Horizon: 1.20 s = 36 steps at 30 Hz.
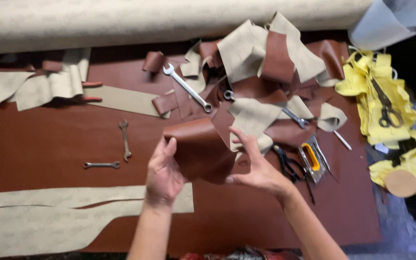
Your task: The person arranges several beige patterned paper templates on a large sheet of brown material. They smooth the templates, adjust their positions, and move them around the workspace to organize the layout. The person also handles a roll of the beige material and various cut pieces of brown material.
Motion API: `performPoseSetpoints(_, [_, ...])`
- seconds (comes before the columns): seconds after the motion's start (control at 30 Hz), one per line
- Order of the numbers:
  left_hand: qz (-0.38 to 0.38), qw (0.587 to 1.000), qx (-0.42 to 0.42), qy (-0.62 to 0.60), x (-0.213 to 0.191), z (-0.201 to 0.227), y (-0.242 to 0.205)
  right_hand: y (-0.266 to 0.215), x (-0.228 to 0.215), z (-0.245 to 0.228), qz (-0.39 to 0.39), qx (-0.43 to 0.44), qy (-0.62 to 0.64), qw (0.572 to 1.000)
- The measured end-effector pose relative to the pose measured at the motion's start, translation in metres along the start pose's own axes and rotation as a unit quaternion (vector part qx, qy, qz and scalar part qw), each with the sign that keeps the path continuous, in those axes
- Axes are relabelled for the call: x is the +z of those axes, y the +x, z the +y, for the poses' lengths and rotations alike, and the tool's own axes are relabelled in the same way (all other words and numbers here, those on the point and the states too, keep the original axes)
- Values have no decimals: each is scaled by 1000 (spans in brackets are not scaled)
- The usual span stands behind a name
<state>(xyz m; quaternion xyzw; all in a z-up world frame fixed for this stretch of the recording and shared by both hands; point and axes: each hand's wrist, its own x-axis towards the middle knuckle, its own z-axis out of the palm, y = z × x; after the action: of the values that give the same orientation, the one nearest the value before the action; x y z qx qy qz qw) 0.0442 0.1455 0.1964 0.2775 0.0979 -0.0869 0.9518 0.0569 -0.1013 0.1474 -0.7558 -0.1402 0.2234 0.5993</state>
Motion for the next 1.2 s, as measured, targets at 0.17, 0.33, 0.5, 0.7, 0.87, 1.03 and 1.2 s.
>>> performPoseSetpoints(0.17, [-106,975,-31,-194,1,-37,-46,-36,15,15,-184,-14,162,969])
performPoseSetpoints(0.33, [21,981,164,-98,-56,-24,-82,-95,26,46,-168,165,234,943])
performPoseSetpoints(0.5, [205,961,182,18,-137,-10,-123,-133,6,53,-170,208,247,931])
performPoseSetpoints(0.7, [364,903,194,122,-218,-30,-178,-165,-22,95,-128,287,187,931])
performPoseSetpoints(0.87, [395,900,86,161,-263,-44,-209,-187,-36,139,-119,298,125,939])
performPoseSetpoints(1.03, [389,857,31,337,-279,-37,-225,-190,-24,152,-92,268,33,958])
performPoseSetpoints(1.2, [257,857,169,414,-284,-10,-244,-203,9,138,81,16,-145,986])
